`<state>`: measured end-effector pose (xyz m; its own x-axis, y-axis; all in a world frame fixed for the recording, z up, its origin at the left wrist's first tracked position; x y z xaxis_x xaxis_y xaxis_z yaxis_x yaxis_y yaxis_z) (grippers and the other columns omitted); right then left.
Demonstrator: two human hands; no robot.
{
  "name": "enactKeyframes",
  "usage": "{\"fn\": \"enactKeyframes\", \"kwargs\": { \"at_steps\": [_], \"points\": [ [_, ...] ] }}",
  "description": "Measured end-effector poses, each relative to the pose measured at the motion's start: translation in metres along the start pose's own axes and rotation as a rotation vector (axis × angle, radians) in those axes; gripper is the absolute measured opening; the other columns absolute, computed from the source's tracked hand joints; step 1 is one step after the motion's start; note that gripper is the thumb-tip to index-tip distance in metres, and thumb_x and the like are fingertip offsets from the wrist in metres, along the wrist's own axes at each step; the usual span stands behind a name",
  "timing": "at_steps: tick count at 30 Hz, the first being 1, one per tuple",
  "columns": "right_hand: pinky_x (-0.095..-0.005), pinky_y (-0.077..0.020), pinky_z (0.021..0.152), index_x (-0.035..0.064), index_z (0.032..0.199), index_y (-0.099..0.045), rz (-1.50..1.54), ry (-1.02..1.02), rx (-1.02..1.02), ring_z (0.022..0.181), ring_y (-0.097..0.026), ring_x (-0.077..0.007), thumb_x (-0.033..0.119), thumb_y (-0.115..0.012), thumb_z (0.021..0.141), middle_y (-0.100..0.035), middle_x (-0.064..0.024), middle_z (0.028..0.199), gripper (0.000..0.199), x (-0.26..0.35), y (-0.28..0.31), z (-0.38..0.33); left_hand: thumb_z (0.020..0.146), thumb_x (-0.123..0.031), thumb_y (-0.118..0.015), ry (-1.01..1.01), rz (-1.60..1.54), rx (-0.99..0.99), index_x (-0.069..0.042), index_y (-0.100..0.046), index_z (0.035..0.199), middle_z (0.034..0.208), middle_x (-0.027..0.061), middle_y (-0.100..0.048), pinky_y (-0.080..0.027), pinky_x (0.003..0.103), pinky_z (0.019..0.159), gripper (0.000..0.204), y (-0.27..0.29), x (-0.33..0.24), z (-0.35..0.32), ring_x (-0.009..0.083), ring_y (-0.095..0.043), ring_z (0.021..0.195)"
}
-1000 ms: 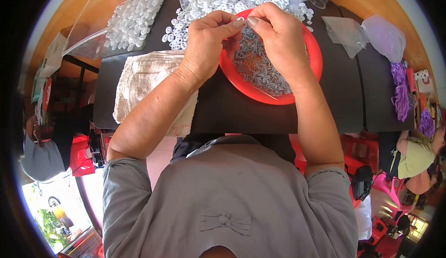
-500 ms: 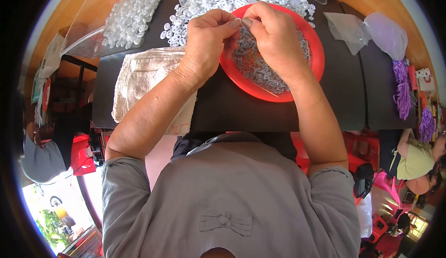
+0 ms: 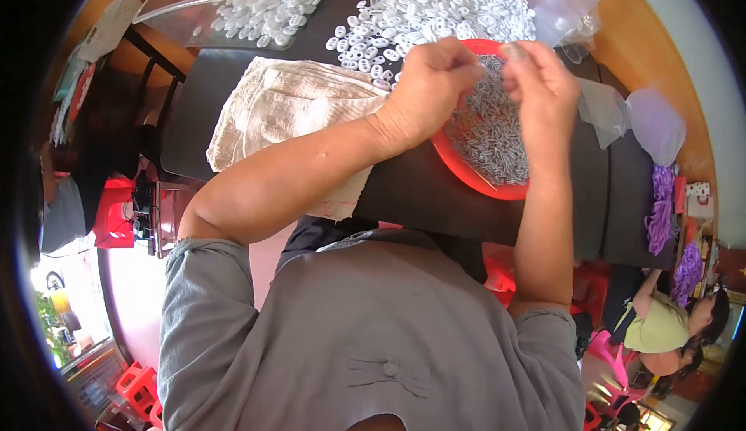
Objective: Assembling small white plastic components with metal springs or pins.
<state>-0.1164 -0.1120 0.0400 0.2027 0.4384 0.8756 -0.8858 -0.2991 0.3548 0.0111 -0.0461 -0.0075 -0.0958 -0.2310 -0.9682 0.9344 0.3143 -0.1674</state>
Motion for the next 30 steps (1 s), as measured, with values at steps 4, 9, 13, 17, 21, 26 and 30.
{"fn": "enactKeyframes", "kwargs": {
  "at_steps": [4,9,13,17,21,26,30],
  "points": [
    [-0.0183,-0.0386,0.060,0.0026,0.096,-0.068,-0.145,0.028,0.071,0.067,-0.052,-0.0049,0.014,-0.062,0.090,-0.060,0.0021,0.076,0.014,0.028,-0.008,0.026,0.082,-0.010,-0.063,-0.337,0.312,0.170,0.001,-0.062,0.082,0.068,0.0146,-0.062,-0.050,0.038,0.065,0.011,-0.020,-0.002,-0.007,0.0269,-0.064,0.068],
    [-0.0274,-0.0447,0.064,0.0019,0.090,-0.065,-0.545,0.311,0.660,0.068,-0.055,-0.0113,0.012,-0.064,0.082,-0.062,-0.0033,0.075,0.013,0.024,-0.093,0.061,0.078,-0.008,-0.060,-0.329,0.458,0.324,0.000,-0.063,0.079,0.078,0.0204,-0.065,-0.050,0.044,0.073,0.009,-0.034,0.005,-0.012,0.0374,-0.064,0.079],
    [-0.0349,-0.0451,0.063,0.0049,0.084,-0.065,-0.804,0.404,0.827,0.067,-0.060,-0.0206,0.019,-0.067,0.074,-0.063,-0.0099,0.071,0.017,0.019,-0.138,0.057,0.077,-0.007,-0.059,-0.340,0.484,0.357,0.001,-0.064,0.081,0.080,0.0206,-0.065,-0.049,0.045,0.075,0.010,-0.035,0.007,-0.012,0.0373,-0.064,0.082],
    [-0.0398,-0.0471,0.069,0.0069,0.078,-0.065,-0.898,0.347,0.823,0.075,-0.063,-0.0274,0.023,-0.072,0.072,-0.065,-0.0100,0.073,0.019,0.010,-0.147,0.053,0.075,-0.006,-0.055,-0.302,0.459,0.369,0.000,-0.067,0.083,0.086,0.0239,-0.065,-0.050,0.046,0.078,0.015,-0.039,0.013,-0.010,0.0389,-0.063,0.087],
    [-0.0407,-0.0469,0.066,0.0069,0.076,-0.064,-0.880,0.392,0.811,0.071,-0.062,-0.0281,0.022,-0.073,0.070,-0.064,-0.0097,0.071,0.018,0.009,-0.151,0.054,0.074,-0.005,-0.056,-0.269,0.474,0.373,0.001,-0.067,0.083,0.088,0.0246,-0.065,-0.050,0.046,0.078,0.016,-0.039,0.014,-0.010,0.0389,-0.063,0.089],
    [-0.0401,-0.0463,0.064,0.0063,0.076,-0.064,-0.896,0.411,0.829,0.069,-0.062,-0.0273,0.020,-0.072,0.069,-0.064,-0.0098,0.070,0.017,0.003,-0.159,0.058,0.075,-0.005,-0.055,-0.205,0.408,0.313,0.002,-0.068,0.081,0.089,0.0248,-0.065,-0.050,0.045,0.079,0.016,-0.032,0.017,-0.007,0.0384,-0.064,0.089],
    [-0.0401,-0.0452,0.062,0.0055,0.076,-0.062,-0.854,0.417,0.811,0.067,-0.061,-0.0278,0.019,-0.072,0.068,-0.063,-0.0102,0.068,0.018,0.001,-0.155,0.060,0.075,-0.005,-0.055,-0.159,0.396,0.305,0.002,-0.069,0.080,0.088,0.0245,-0.066,-0.049,0.045,0.080,0.016,-0.033,0.016,-0.007,0.0382,-0.064,0.088]
  ]
}}
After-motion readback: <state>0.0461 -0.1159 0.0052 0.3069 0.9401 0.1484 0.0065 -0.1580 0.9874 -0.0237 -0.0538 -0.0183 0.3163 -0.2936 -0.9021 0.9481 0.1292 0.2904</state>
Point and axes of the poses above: each hand's wrist, its own z-axis towards the middle knuckle, its own y-axis out of the back of the hand, x = y × z, the point moved 6 cm from there along z, towards the middle knuckle
